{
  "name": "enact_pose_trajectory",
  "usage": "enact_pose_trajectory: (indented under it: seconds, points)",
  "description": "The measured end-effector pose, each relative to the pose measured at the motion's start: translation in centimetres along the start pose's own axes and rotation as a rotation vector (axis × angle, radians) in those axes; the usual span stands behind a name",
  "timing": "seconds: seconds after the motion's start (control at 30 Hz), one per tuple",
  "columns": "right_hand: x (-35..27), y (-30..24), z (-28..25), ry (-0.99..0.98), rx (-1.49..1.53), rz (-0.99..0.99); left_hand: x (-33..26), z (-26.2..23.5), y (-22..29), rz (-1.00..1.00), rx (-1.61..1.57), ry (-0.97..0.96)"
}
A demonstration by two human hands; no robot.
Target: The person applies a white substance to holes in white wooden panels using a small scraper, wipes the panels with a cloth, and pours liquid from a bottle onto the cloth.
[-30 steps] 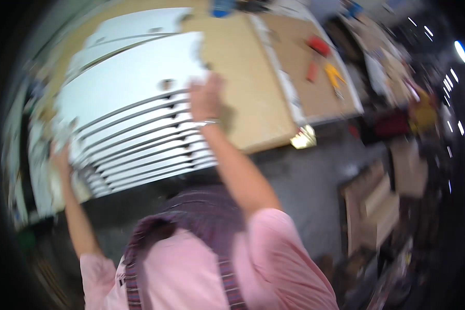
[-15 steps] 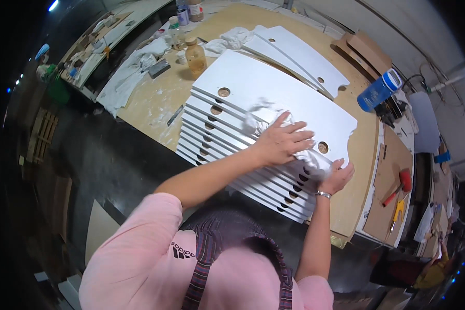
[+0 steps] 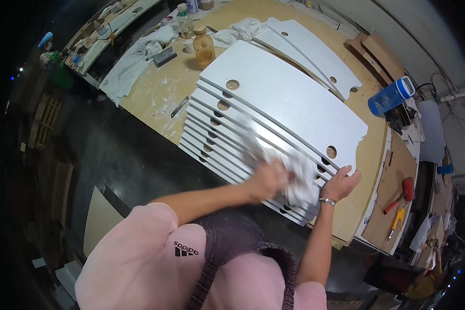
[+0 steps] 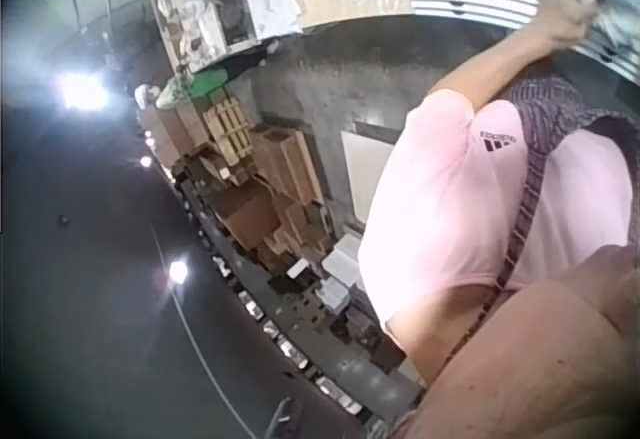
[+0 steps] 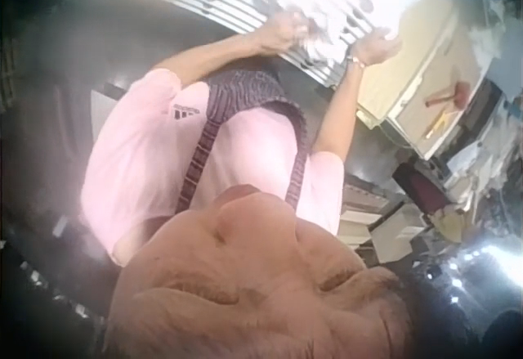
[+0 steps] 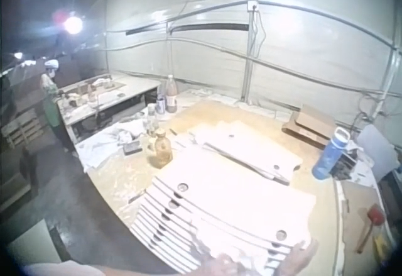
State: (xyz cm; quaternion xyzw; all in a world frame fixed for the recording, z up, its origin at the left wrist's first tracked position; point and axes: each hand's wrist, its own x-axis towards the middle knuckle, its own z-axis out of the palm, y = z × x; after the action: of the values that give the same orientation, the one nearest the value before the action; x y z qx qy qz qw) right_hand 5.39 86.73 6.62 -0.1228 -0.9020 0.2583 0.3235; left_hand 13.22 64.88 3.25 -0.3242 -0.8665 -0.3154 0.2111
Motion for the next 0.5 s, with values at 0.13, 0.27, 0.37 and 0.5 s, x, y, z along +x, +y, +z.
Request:
enact_pose_trajectory:
  seconds: [0.13, 0.27, 0.37, 0.5]
  points:
    - [0.0, 1.1, -0.1, -0.002, 0.079, 0.097, 0.0, -6.3, -0.3, -0.099, -0.398, -0.009]
    - [0.0, 0.7, 0.5, -0.049, 0.082, 0.073, 4.1, -7.6, -3.9, -0.188, 0.078, 0.137]
    - [0.0, -0.1, 0.1, -0.051, 0.162, 0.081, 4.1, 1.0, 1.2, 0.064, -0.046, 0.15]
    - [1.5, 4.2, -1.0, -0.205, 0.574, 0.241, 2.1, 4.3, 7.6, 0.433, -0.741, -0.281]
